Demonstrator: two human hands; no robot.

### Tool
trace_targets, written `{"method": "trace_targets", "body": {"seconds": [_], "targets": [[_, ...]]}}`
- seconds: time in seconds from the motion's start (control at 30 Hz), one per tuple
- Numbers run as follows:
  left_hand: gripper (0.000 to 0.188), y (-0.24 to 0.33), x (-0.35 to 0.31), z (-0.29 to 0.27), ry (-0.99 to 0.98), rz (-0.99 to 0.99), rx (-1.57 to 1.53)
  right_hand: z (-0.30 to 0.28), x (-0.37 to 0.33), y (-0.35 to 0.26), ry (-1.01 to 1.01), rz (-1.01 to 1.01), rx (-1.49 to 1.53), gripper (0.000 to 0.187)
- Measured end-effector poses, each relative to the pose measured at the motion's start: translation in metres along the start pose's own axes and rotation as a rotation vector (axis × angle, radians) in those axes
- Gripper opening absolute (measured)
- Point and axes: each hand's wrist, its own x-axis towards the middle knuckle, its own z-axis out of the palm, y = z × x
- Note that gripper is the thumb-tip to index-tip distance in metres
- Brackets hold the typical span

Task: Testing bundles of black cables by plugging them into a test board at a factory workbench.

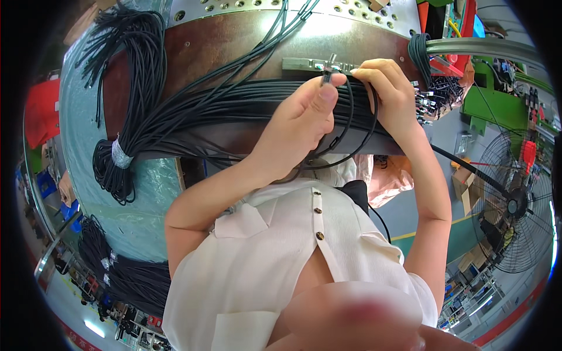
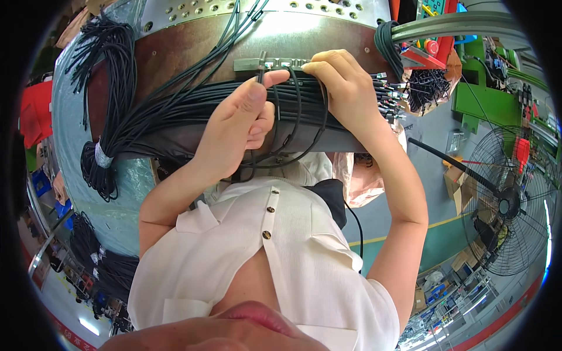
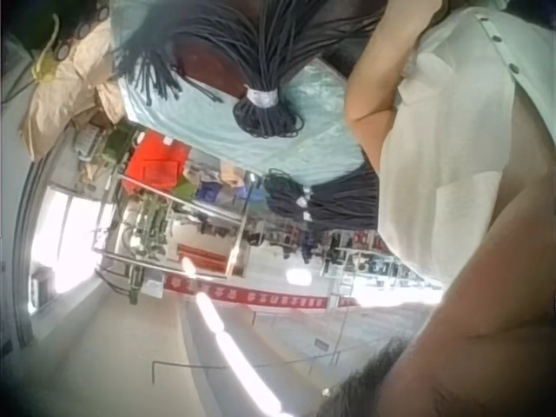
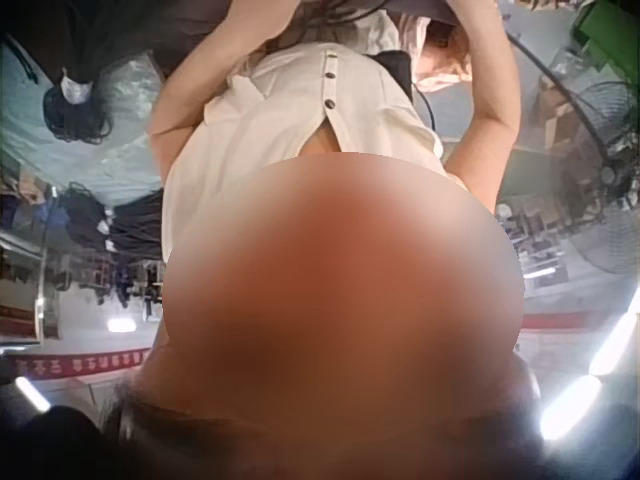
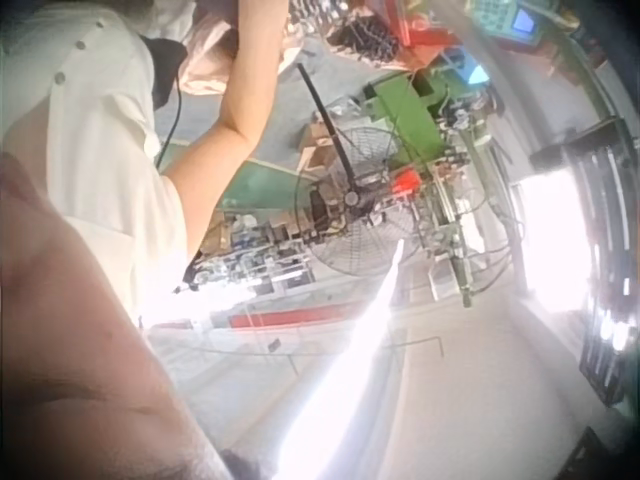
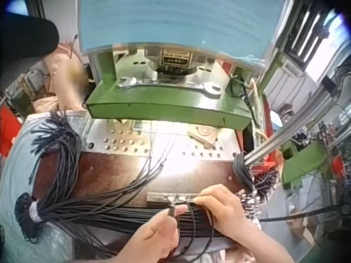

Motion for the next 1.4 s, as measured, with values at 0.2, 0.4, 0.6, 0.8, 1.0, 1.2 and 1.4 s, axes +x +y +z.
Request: {"method": "trace_targets", "body": {"seconds": [0.2, 0.4, 0.6, 0.8, 1.0, 1.2, 1.4], "targets": [[0.030, -0.001, 0.011, -0.001, -0.062, -0.111, -0.303, -0.017, 0.022, 0.002, -0.214, 0.038, -0.008, 0.017], [0.024, -0.005, 0.012, -0.005, -0.146, -0.228, -0.430, -0.018, 0.021, 0.002, -0.280, 0.016, -0.070, 0.014], [0.026, 0.000, 0.026, -0.003, -0.209, -0.321, -0.447, -0.037, 0.012, -0.005, -0.053, -0.031, -0.199, 0.035], [0.030, 0.016, 0.018, 0.000, -0.461, 0.038, 0.575, -0.031, -0.005, 0.013, 0.108, 0.127, -0.012, 0.021], [0.029, 0.061, 0.024, -0.032, -0.220, 0.103, 0.816, -0.002, -0.022, 0.010, 0.147, 0.405, 0.156, 0.012], [0.029, 0.086, 0.120, -0.123, 0.243, 0.548, 0.529, -0.011, -0.010, 0.012, -0.106, 0.445, 0.230, 0.013], [0.021, 0.057, 0.190, -0.077, -0.080, 0.131, -0.429, -0.024, 0.109, 0.080, -0.227, 0.233, 0.286, 0.031]]}}
